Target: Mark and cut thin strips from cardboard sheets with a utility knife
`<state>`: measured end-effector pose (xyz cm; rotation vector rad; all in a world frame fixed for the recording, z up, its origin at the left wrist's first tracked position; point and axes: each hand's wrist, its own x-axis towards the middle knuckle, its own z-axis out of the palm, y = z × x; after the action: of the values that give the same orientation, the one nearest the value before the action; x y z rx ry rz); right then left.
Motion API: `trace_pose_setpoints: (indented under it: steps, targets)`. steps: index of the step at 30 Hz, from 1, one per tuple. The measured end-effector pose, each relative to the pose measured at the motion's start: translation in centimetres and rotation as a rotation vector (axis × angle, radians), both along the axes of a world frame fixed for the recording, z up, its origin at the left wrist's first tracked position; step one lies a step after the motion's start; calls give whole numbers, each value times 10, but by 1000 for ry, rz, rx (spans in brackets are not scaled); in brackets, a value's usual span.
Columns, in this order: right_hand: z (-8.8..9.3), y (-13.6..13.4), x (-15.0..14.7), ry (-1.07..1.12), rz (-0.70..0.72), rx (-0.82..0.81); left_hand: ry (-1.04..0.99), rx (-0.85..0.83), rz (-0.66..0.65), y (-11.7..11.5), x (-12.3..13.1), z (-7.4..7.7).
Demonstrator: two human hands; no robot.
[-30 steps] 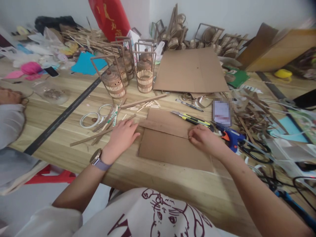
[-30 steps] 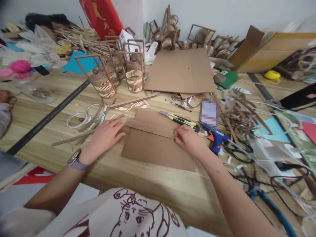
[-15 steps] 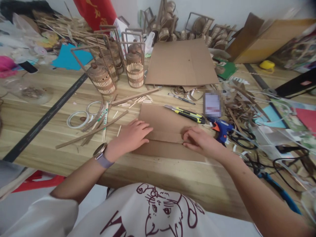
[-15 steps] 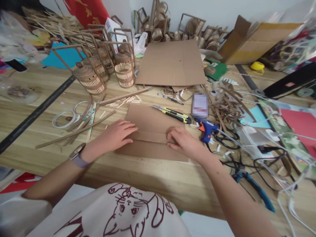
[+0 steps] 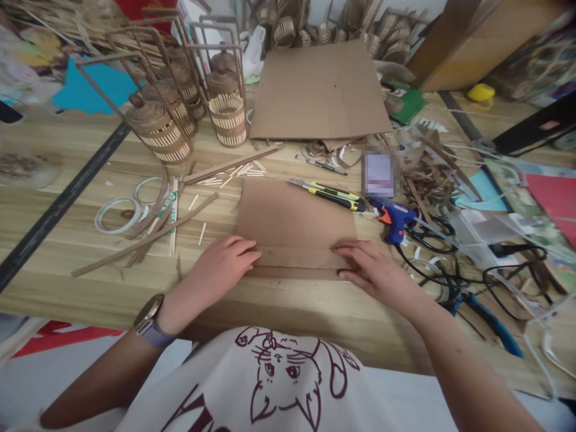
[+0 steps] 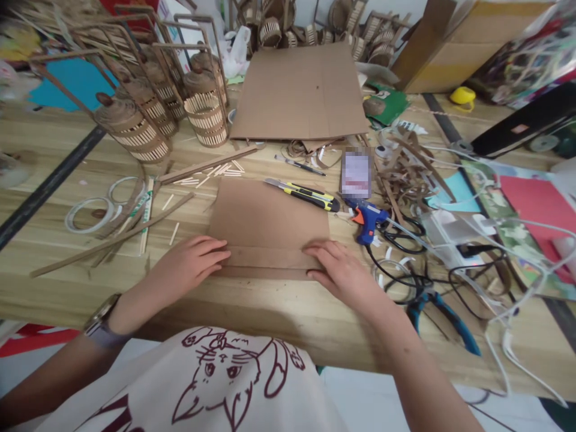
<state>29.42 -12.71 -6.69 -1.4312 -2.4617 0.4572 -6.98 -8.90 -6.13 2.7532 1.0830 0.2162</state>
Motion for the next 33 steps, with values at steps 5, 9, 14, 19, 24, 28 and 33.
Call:
trace_pose_setpoints:
  steps: [5,9,14,19,24,28,33]
  targets:
    - [2,-12,15,-31,-73,-14,-32,-13,-13,-1,-8,-8]
    - [2,-17,14,-24,-85,16,-48,18,-25,-2,-11,-11]
    - [3,-21,13,-36,-91,23,-34,66,-70,-3,-11,-7]
    - [3,-27,16,-22,-70,8,-24,42,-70,-7,-14,-6]
    - [-2,-26,16,1,-90,24,-24,87,-78,-7,-17,-15]
    - [-6,-19,16,24,-86,65,-65,71,-63,2,-18,-22]
    - [-8,-16,18,21,-51,132,-77,26,-85,9,-21,-23]
